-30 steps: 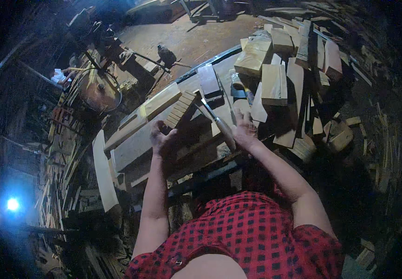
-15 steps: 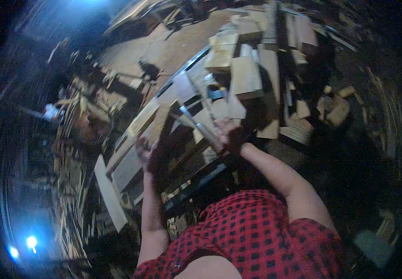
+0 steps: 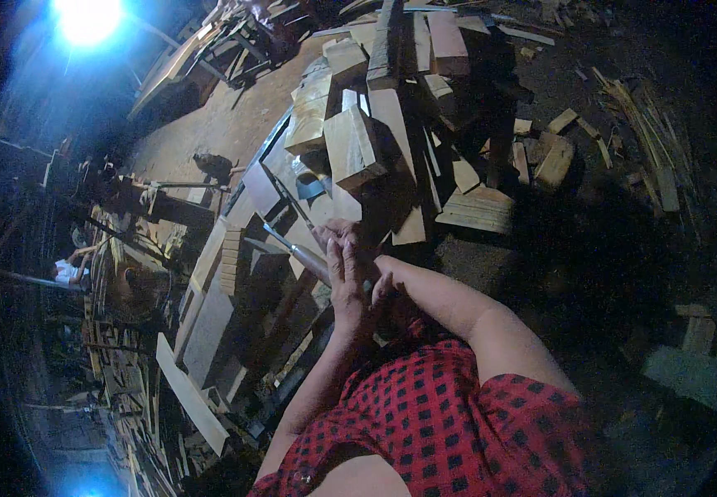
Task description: The person carves grooves into a piece of wood using hand carving tools, holding the wood block on the workbench and slicing notches along its surface.
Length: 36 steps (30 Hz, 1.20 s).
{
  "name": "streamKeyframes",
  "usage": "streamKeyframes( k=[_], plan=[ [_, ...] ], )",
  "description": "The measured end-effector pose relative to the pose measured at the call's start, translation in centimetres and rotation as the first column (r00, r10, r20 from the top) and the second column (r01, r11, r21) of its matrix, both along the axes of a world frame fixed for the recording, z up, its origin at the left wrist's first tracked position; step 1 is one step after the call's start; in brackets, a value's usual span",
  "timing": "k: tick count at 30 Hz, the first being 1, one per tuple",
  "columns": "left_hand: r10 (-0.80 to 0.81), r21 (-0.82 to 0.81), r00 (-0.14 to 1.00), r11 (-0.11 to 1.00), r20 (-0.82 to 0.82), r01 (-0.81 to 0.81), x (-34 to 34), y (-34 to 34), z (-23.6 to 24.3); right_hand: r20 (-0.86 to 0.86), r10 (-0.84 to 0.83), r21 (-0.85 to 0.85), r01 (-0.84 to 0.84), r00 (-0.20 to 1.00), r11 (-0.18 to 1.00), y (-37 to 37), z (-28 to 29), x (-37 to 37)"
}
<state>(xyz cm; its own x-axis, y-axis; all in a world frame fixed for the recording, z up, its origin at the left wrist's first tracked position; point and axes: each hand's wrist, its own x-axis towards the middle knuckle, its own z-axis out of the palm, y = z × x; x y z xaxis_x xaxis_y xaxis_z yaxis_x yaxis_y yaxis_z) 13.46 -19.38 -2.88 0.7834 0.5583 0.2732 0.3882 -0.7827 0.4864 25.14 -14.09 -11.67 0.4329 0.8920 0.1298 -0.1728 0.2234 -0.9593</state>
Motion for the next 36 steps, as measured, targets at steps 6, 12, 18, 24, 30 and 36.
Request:
streamKeyframes(
  k=[6,12,18,24,30,36],
  plan=[
    [-0.025,0.139,1.000,0.990,-0.010,0.027,-1.1,-2.5,0.0,-0.253,0.071,-0.022,-0.079,0.965,0.997,0.1,0.5,-0.7],
    [0.050,0.191,0.998,0.980,0.038,-0.056,0.2,-0.8,1.1,-0.148,0.022,-0.036,-0.028,0.989,0.999,0.5,-0.6,-0.5],
    [0.006,0.170,0.999,0.985,0.040,-0.012,0.2,-2.4,0.0,0.008,-0.061,-0.006,0.061,0.998,0.998,0.2,0.6,-0.6],
    [-0.040,0.120,0.989,0.992,0.142,0.023,0.4,-2.0,0.1,0.040,-0.084,-0.013,0.085,0.996,0.996,-0.2,0.8,-0.7],
    [0.074,0.106,0.991,0.991,0.110,-0.085,0.7,-1.2,0.7,0.045,-0.068,0.001,0.068,0.997,0.998,0.0,0.8,-1.0],
    [0.036,0.125,0.993,0.991,0.115,-0.051,0.3,-2.9,-0.2,-0.036,-0.083,0.013,0.084,0.996,0.996,0.0,0.3,-1.2]
  ],
)
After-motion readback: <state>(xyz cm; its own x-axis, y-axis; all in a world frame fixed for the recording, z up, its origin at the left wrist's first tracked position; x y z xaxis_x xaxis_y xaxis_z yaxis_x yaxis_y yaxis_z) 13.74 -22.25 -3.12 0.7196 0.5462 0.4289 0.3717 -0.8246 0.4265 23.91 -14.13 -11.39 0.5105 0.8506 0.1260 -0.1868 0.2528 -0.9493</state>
